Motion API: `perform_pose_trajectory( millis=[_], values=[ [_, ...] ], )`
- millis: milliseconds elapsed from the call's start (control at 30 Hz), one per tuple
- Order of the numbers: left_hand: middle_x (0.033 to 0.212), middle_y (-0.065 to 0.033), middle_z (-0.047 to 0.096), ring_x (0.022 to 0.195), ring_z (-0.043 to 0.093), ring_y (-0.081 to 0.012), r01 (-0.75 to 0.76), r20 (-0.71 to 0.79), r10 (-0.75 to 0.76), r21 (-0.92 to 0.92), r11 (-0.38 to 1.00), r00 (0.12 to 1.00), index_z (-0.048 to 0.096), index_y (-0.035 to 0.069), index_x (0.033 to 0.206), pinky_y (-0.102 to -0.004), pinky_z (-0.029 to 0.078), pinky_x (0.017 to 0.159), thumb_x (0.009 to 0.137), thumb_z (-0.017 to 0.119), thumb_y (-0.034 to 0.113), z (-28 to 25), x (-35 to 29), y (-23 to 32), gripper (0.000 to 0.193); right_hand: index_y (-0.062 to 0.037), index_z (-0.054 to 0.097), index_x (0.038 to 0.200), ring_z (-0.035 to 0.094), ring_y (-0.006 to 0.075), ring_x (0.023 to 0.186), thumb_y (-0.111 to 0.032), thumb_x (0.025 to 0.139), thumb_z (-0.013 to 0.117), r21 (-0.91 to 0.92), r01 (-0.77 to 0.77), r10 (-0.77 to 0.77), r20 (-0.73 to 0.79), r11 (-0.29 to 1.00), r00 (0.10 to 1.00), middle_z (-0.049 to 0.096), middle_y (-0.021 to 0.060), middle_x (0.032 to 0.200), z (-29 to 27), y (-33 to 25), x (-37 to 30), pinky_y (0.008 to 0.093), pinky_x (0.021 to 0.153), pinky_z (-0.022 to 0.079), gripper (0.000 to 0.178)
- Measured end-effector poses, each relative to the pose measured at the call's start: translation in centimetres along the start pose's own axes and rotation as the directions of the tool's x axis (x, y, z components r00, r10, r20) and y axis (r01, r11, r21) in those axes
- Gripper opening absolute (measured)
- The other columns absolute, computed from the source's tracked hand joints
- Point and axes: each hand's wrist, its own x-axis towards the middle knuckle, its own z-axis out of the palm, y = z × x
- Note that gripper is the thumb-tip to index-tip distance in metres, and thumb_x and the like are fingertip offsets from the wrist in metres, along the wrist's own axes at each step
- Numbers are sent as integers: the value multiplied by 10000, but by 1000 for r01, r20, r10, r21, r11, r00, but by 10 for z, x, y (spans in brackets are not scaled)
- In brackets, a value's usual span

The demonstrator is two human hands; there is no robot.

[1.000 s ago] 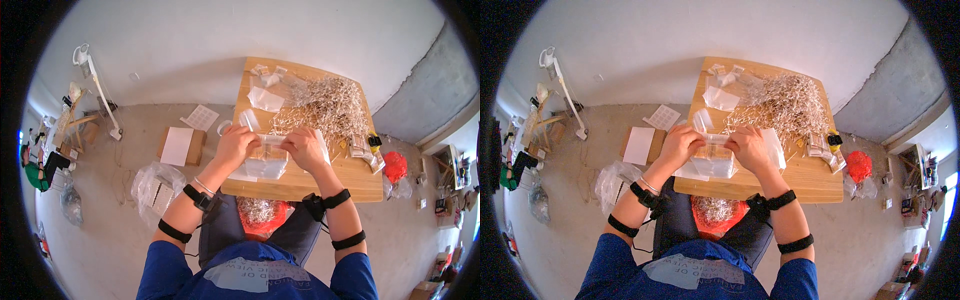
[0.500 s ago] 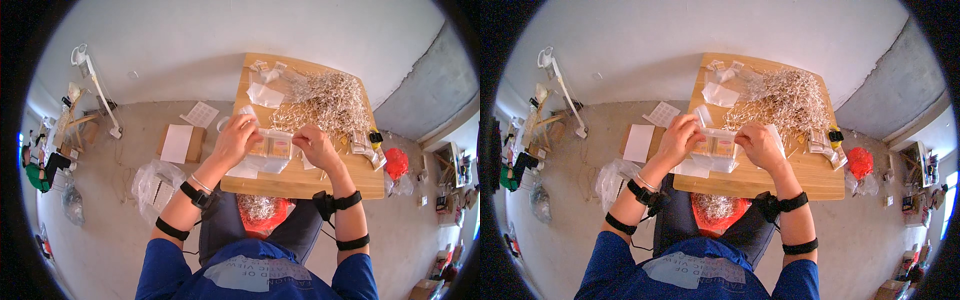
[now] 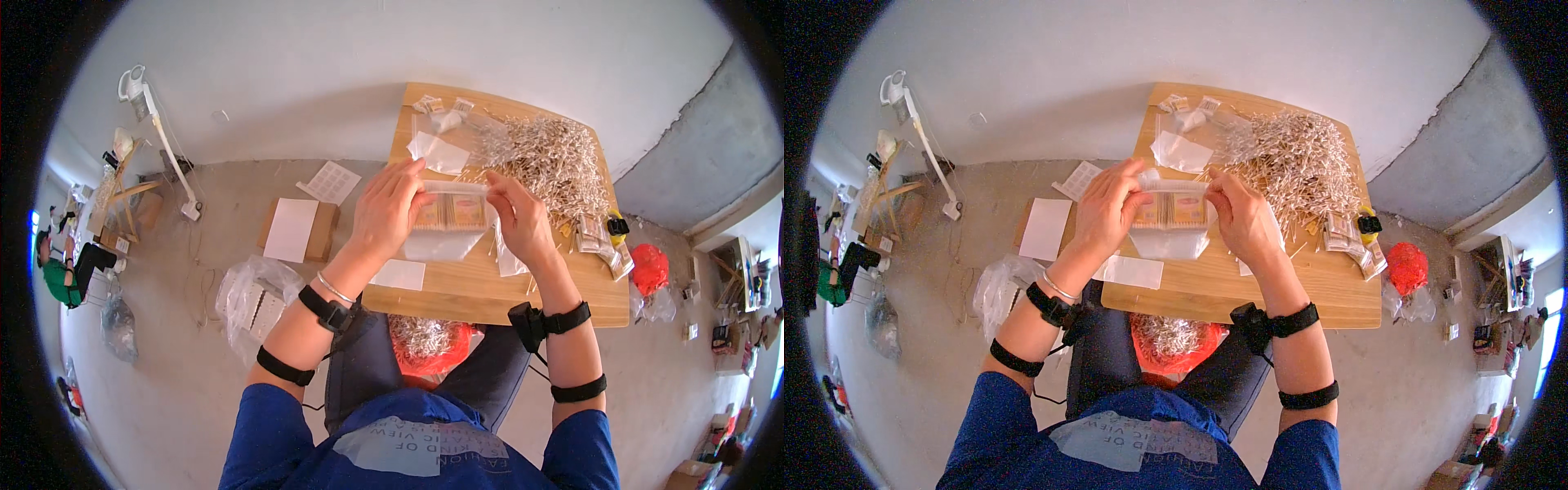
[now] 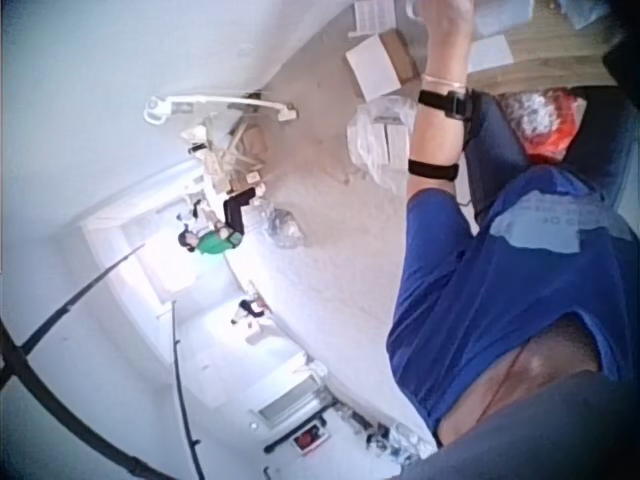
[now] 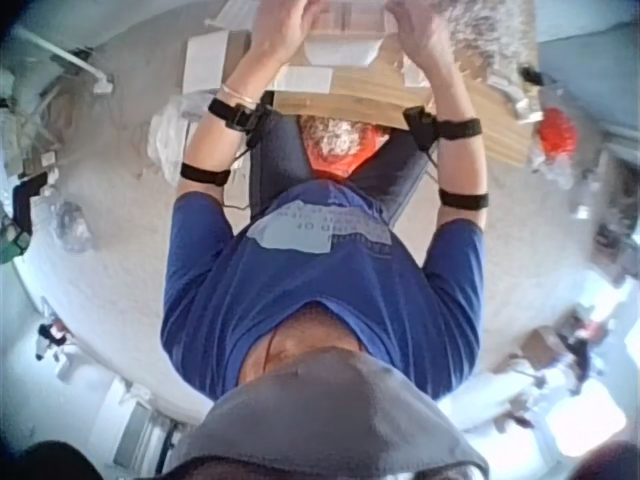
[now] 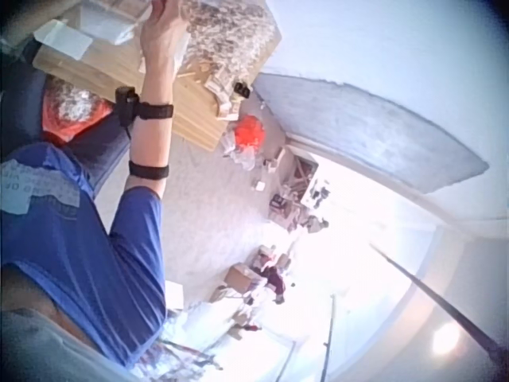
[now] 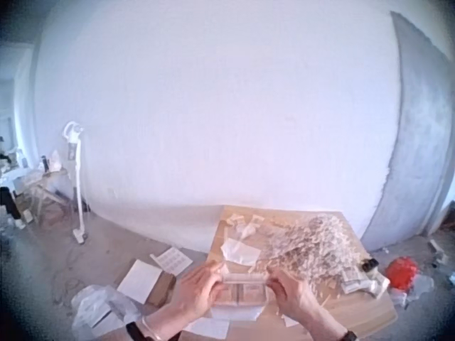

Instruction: The person repeatedly picks up small packets of cotton swabs from a wooden table and places them into a larger clear plastic bag. They arrange the packets inside the bag and occasionally adjust the pile of loose swabs on the table. The task continues with the same repetitive packing motion throughout the clip.

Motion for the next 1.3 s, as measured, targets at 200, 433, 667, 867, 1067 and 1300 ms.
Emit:
perform_pose_trajectory(
  millis=[200,433,667,867,1067,1300],
  values=[
    [1191,-134,596,1117,576,-314,-75,173,93,-108,991,980,505,58,816,-430,463,929,745,696,112,0,-86,20,211,9,590,1034,586,376,998,45,796,598,-34,127,-124,70,991,990,595,195,1129,23,11,-88,406,838,494,241],
    [1136,-90,607,1102,542,-264,-4,522,107,-194,981,846,589,54,819,-405,438,947,756,695,293,-5,-181,55,269,-28,599,897,559,340,1050,-79,726,695,-138,137,-71,401,981,913,565,135,1146,36,16,-193,413,844,495,202],
    [1328,-241,420,1231,407,-396,549,308,-473,-240,801,825,323,-22,1340,-451,321,1043,875,623,256,34,-174,39,619,-5,419,1301,355,404,1288,-236,796,670,-252,-78,137,228,964,964,383,206,1387,66,-5,-158,476,1059,311,609],
    [1435,-319,241,1342,257,-435,701,365,-600,-421,575,711,86,-87,1428,-443,233,1100,930,538,188,85,-202,44,727,30,213,1442,149,420,1402,-347,866,581,-435,-56,262,430,899,864,160,266,1505,97,5,-158,503,1131,157,780],
    [1450,-313,224,1362,223,-442,605,246,-555,-262,752,795,117,-102,1425,-450,215,1120,917,500,131,81,-182,40,677,13,246,1437,173,364,1412,-389,897,516,-442,-24,223,402,897,888,194,207,1515,97,7,-138,482,1134,169,726],
    [1469,-300,210,1368,218,-434,600,363,-529,-114,792,767,185,-92,1420,-499,204,1120,892,506,149,95,-146,16,663,17,217,1449,157,343,1421,-394,947,386,-492,31,218,441,870,871,180,201,1526,119,49,-102,472,1148,126,670]
  ],
)
